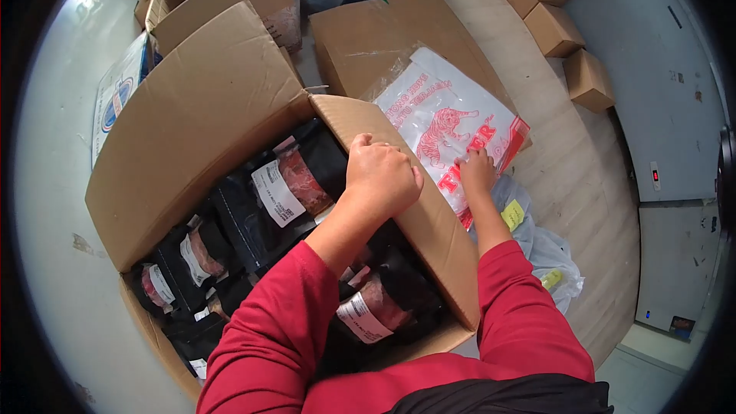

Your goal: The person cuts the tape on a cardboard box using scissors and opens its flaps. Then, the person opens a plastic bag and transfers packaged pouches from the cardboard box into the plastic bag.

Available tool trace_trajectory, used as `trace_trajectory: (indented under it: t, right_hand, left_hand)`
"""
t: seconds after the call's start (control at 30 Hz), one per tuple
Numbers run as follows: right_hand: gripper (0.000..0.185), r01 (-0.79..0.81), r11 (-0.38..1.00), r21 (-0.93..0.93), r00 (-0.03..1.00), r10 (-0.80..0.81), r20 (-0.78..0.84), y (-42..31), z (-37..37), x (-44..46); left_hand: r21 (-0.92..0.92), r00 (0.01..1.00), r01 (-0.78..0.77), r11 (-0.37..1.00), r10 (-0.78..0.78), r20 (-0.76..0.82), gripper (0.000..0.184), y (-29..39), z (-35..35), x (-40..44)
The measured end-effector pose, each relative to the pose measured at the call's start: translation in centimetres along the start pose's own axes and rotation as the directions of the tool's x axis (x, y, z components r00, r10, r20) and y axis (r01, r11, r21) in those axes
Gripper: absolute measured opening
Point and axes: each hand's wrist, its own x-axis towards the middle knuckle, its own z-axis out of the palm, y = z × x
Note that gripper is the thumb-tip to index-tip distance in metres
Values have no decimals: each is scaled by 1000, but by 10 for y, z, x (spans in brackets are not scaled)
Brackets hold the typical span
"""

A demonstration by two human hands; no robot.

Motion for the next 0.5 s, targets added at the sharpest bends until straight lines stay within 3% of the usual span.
trace_trajectory:
  t: [0.13,0.2,0.23,0.3,0.43,0.5]
  right_hand:
    - [29,-152,987,43,987,154,-53,15,9,1]
    - [39,-276,960,-37,901,272,337,25,4,5]
    - [39,-276,960,-38,902,272,334,27,5,3]
    - [42,-20,993,117,992,5,128,26,2,-5]
    - [40,71,996,53,997,-71,-3,27,15,-6]
    - [29,52,989,139,997,-44,-61,32,21,-2]
  left_hand:
    - [-25,1000,-1,1000,0,-14,30,0,-1,-1]
    - [-36,999,-7,999,6,-34,30,0,0,-1]
    - [-28,999,-11,1000,10,-36,30,-1,1,-1]
    - [-23,999,-17,1000,16,-41,30,-1,2,-1]
    - [-12,999,-16,1000,16,-41,30,-2,2,-1]
    - [-11,999,-16,1000,15,-32,30,0,1,-1]
